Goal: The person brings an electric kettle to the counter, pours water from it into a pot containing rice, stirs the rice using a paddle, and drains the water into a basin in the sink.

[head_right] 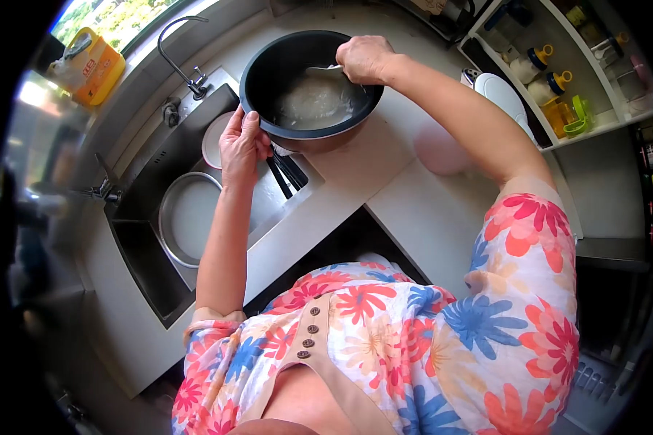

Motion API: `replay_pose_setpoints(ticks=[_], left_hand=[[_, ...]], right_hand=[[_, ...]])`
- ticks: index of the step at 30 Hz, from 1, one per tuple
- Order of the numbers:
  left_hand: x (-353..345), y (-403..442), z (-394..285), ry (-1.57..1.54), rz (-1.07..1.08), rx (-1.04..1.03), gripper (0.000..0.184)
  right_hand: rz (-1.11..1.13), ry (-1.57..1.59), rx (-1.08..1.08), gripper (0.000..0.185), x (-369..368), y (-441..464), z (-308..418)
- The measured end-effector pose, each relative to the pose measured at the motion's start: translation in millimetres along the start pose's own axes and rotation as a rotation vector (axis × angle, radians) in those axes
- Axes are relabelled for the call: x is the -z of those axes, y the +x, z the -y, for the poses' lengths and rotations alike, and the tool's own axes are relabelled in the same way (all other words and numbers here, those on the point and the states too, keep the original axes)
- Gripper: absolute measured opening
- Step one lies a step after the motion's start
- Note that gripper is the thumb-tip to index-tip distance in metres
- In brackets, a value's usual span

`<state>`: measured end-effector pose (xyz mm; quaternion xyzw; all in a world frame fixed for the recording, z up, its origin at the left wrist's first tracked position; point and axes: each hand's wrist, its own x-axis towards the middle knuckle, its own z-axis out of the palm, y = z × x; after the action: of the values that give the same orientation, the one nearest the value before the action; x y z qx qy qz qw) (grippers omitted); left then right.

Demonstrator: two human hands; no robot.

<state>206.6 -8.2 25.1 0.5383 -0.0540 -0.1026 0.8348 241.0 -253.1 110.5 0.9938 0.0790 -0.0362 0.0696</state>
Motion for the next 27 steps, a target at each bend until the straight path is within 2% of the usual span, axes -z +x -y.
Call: replay_pose_setpoints(ticks=[2,7,11,14,17,20,25,27], left_hand=[[-1,-1,-4,0.009,0.000,0.010,0.042],[-1,-1,2,-0.031,-0.007,-0.024,0.043],[1,0,2,-0.027,0.006,-0.022,0.046],[0,-1,1,-0.027,-0.017,-0.010,0.038],[-2,-1,1,-0.047,-0.021,-0.010,0.039],[-1,-1,-1,-0.060,0.012,-0.004,0.049],[1,-1,0,-0.043,0.019,0.000,0.051],[1,-1,0,-0.039,0.001,-0.001,0.048]], right_hand=[[0.145,-0.030,0.077,0.017,4,-8,5],[0.388,0.191,0.193,0.021,23,-26,12],[0.486,0.464,0.225,0.026,33,-28,16],[0.415,0.651,0.185,0.024,36,-31,17],[0.394,0.562,0.169,0.024,16,-25,24],[0.259,0.322,0.144,0.025,8,-16,20],[0.151,0.063,0.009,0.024,6,-5,11],[0.076,0.114,-0.007,0.022,9,-2,2]])
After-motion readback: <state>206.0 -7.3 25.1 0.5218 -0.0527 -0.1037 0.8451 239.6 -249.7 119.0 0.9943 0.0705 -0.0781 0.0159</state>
